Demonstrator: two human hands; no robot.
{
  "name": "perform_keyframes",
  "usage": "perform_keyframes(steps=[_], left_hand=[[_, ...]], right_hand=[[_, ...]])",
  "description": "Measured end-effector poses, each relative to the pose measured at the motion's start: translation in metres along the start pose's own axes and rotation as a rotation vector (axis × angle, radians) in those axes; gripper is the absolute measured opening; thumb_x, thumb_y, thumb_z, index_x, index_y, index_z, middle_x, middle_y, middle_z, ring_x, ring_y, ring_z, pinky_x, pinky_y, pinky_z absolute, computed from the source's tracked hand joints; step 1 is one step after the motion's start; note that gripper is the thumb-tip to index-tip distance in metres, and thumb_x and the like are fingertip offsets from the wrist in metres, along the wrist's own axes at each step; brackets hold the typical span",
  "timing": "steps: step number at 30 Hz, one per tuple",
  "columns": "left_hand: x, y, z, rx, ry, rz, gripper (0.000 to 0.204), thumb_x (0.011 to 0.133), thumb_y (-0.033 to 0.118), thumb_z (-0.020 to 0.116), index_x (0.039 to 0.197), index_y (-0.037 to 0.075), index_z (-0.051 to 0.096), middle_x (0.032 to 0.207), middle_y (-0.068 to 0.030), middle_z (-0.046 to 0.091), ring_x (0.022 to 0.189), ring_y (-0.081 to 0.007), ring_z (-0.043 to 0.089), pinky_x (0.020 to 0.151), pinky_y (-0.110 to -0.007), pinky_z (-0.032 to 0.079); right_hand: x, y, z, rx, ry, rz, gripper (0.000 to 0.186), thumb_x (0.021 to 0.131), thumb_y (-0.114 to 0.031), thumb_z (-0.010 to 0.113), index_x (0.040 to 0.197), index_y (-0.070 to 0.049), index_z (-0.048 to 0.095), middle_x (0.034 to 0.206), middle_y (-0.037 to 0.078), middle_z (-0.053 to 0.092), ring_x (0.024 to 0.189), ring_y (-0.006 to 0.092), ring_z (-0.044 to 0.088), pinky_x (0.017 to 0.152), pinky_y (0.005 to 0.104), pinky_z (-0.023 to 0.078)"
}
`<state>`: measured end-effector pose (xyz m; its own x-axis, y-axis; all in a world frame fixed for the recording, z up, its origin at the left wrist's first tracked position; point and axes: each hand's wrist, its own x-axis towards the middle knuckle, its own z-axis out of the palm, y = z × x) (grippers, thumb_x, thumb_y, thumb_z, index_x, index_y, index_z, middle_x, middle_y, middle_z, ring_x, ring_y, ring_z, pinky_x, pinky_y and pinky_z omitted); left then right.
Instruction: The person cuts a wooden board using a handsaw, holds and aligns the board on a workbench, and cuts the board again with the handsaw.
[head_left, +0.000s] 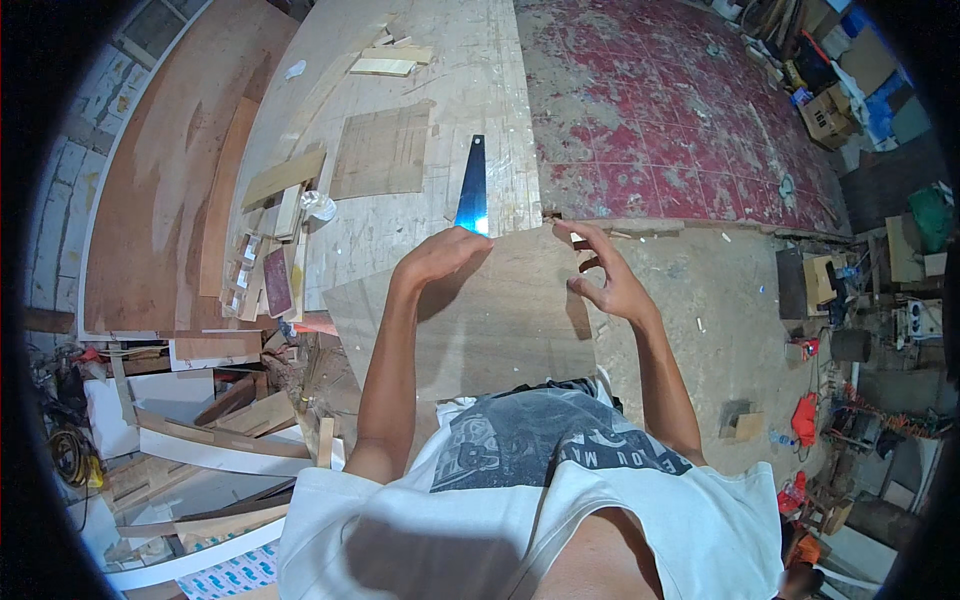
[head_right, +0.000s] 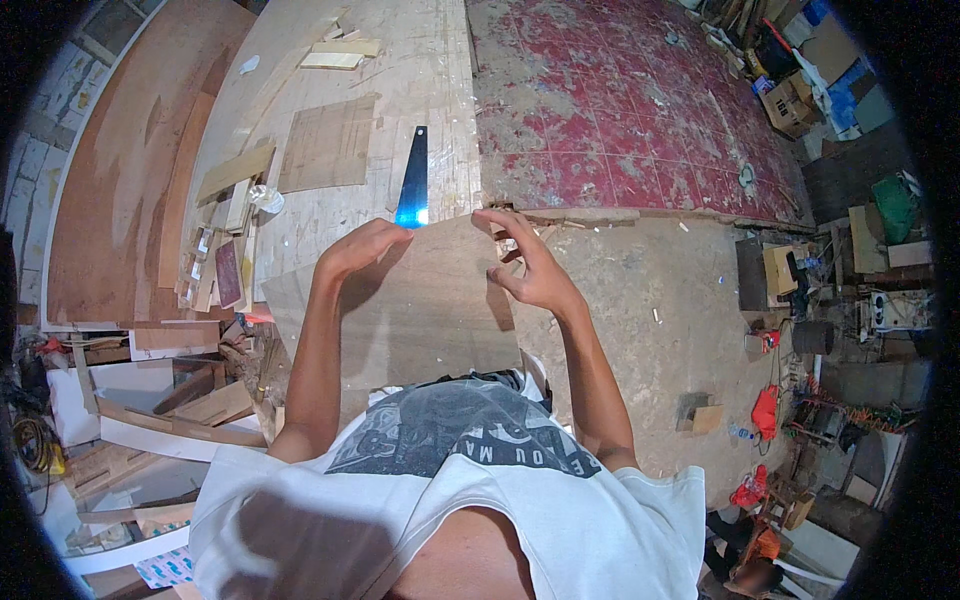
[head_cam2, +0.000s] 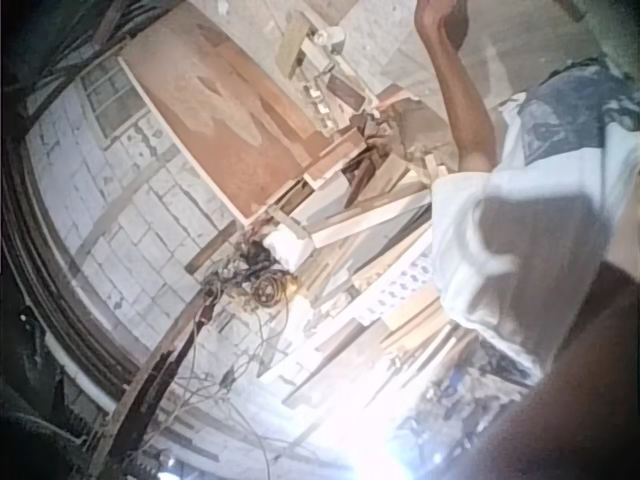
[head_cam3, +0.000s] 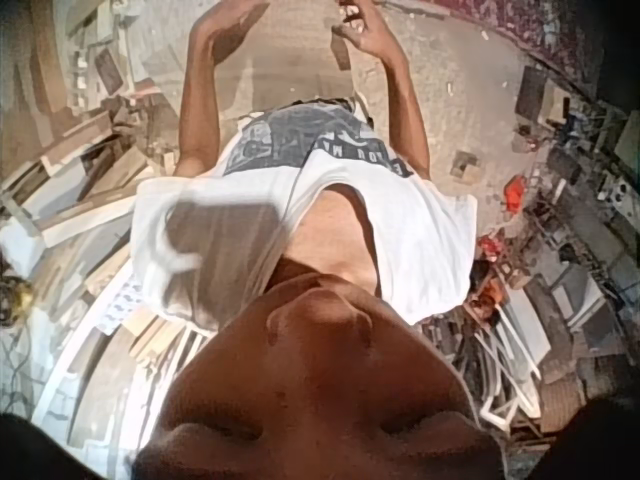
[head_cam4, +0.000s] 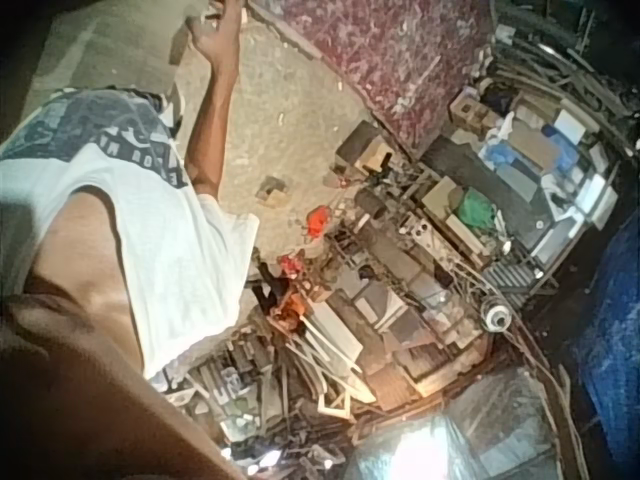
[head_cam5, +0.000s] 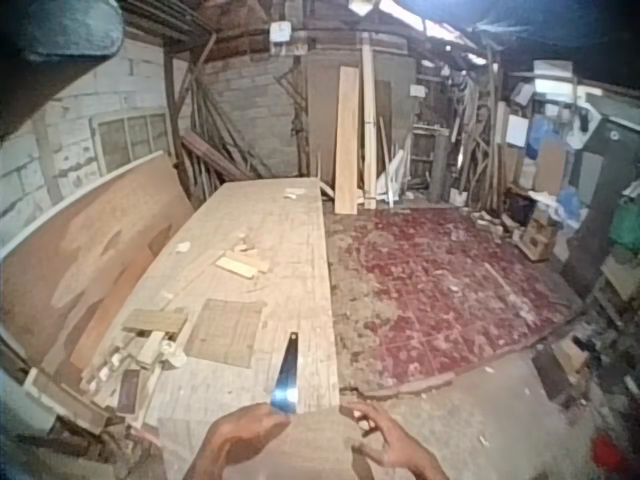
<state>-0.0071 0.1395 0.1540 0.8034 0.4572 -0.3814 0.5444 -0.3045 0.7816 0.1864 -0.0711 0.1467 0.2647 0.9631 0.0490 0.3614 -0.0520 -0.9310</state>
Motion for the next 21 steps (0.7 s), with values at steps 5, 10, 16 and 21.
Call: perform_keyframes(steps=[5, 10, 16, 21], left_hand=[[-0.004, 0.007, -0.01, 0.031, -0.093, -0.167, 0.056, 0.091, 0.043, 0.05, 0.114, -0.006, 0.063, 0.123, -0.0204, 0.058, 0.112, -0.0272, 0.053, 0.098, -0.033, 0.039], [-0.006, 0.0, 0.0, -0.002, 0.065, -0.072, 0.053, 0.091, 0.039, 0.048, 0.098, -0.012, 0.061, 0.101, -0.0209, 0.066, 0.091, -0.0263, 0.056, 0.086, -0.038, 0.041], [0.005, -0.01, -0.001, 0.055, -0.056, -0.031, 0.051, 0.091, 0.04, 0.047, 0.094, -0.009, 0.062, 0.092, -0.0181, 0.065, 0.084, -0.0248, 0.055, 0.081, -0.038, 0.042], [0.007, -0.015, 0.001, 0.041, -0.067, -0.079, 0.052, 0.089, 0.042, 0.049, 0.09, -0.008, 0.063, 0.086, -0.0157, 0.066, 0.079, -0.0238, 0.056, 0.077, -0.038, 0.043]], right_hand=[[-0.002, 0.002, 0.001, 0.021, -0.007, 0.008, 0.077, 0.07, -0.004, 0.066, 0.141, -0.024, 0.045, 0.141, 0.008, 0.045, 0.112, 0.0259, 0.053, 0.087, 0.0384, 0.051], [-0.003, 0.005, 0.002, 0.033, -0.007, 0.013, 0.077, 0.071, -0.004, 0.065, 0.142, -0.025, 0.044, 0.141, 0.007, 0.046, 0.113, 0.0251, 0.052, 0.086, 0.0374, 0.051], [-0.004, 0.005, 0.003, 0.066, -0.02, 0.048, 0.079, 0.068, -0.007, 0.063, 0.143, -0.024, 0.045, 0.146, 0.007, 0.044, 0.118, 0.0264, 0.051, 0.092, 0.0395, 0.05], [-0.004, 0.004, 0.004, 0.061, -0.023, 0.033, 0.078, 0.07, -0.005, 0.064, 0.143, -0.024, 0.044, 0.144, 0.007, 0.045, 0.118, 0.0259, 0.052, 0.089, 0.038, 0.05]])
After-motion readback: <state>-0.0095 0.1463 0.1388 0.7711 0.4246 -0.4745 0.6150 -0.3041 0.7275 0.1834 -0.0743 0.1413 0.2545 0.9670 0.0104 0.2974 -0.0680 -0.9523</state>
